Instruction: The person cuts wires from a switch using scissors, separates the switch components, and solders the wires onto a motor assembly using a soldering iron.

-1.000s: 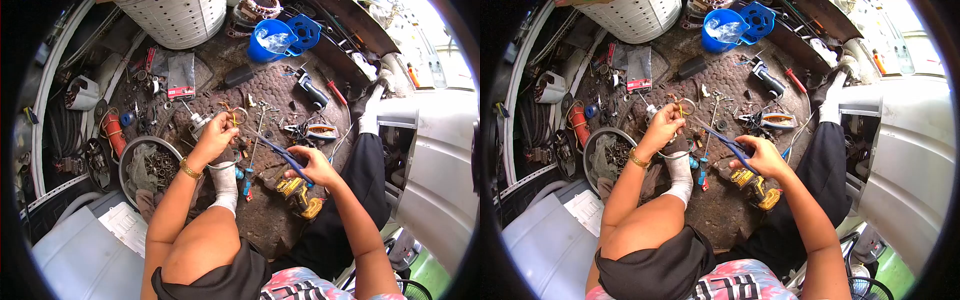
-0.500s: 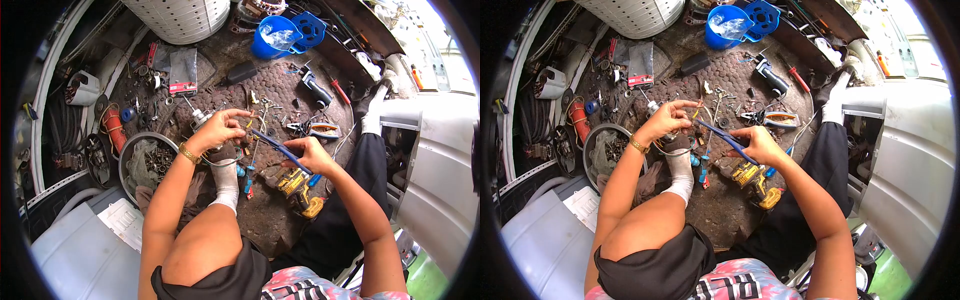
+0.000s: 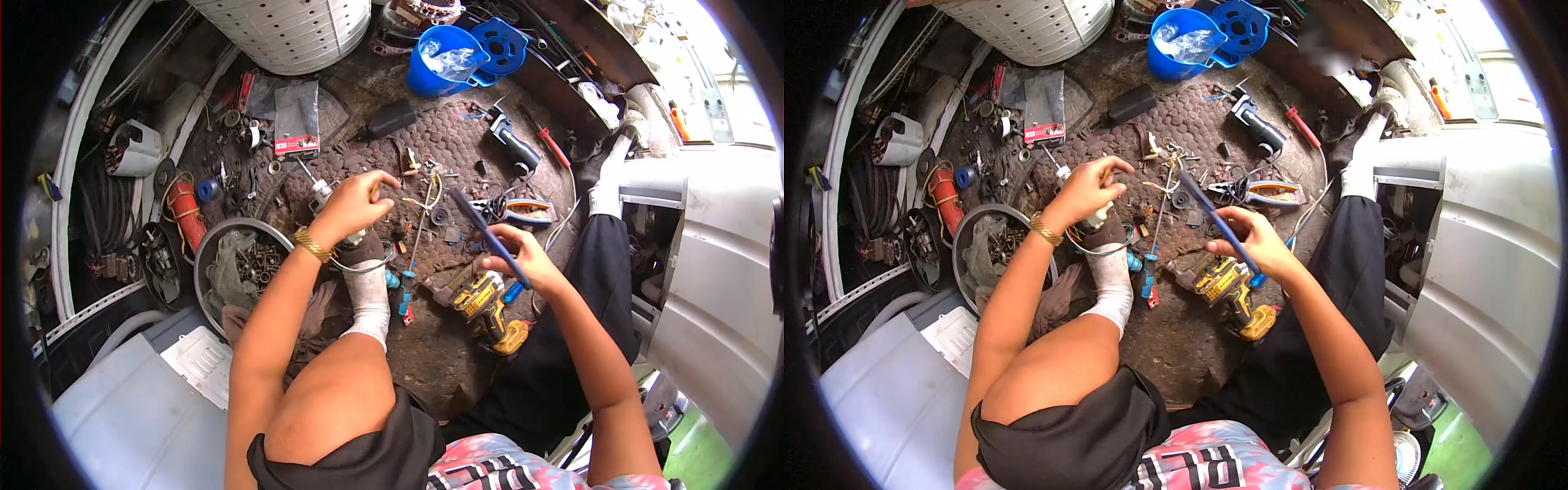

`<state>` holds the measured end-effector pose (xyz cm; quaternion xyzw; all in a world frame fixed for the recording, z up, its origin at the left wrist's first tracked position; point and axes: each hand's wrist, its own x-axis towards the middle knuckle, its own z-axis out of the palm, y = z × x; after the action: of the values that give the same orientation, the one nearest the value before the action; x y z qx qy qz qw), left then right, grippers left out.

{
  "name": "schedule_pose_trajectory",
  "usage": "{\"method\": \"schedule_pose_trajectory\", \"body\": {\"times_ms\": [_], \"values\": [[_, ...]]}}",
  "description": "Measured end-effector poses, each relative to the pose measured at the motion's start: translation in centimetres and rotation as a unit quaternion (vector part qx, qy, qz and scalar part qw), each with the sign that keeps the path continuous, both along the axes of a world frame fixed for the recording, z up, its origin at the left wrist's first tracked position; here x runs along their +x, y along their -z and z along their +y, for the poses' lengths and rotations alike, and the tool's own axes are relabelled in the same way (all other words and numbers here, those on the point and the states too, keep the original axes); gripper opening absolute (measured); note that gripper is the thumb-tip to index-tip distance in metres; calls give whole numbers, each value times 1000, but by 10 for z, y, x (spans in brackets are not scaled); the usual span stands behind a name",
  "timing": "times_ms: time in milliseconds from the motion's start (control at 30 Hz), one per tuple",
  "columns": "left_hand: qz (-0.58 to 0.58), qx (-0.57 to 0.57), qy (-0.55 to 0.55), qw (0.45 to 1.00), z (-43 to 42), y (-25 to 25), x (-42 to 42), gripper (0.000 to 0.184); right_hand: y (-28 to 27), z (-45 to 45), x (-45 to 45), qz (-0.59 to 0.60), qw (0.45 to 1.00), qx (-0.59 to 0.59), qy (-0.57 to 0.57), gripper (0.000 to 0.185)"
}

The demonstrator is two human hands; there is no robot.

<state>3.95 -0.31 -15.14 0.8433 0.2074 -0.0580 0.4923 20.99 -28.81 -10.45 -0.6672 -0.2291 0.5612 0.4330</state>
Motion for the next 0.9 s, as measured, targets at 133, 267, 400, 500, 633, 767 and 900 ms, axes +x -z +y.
{"method": "schedule_pose_trajectory", "body": {"times_ms": [133, 267, 400, 500, 633, 767, 900], "values": [[-93, 316, 161, 930, -27, 28, 16, 11, -23, -22, -16, 48, 990, -54, 125, 51], [-111, 369, 313, 868, -57, 52, 33, 8, 17, -63, -30, -149, 977, -146, 47, 57], [-145, 347, 310, 873, -65, 74, 36, 9, -2, -55, -34, -306, 931, -196, -21, 51], [-134, 248, 232, 931, -58, 66, 39, 4, 19, -67, -35, -407, 901, -133, -63, 45], [-192, -49, 2, 980, -46, 38, 51, 18, 28, -65, -55, -427, 889, -138, -89, 49], [-128, -140, -122, 974, -42, 8, 48, 20, 23, -55, -46, -426, 859, -220, -178, 19], [-98, -100, -115, 983, -48, -15, 35, 22, 39, -41, -4, -598, 800, -43, 8, 16]]}}
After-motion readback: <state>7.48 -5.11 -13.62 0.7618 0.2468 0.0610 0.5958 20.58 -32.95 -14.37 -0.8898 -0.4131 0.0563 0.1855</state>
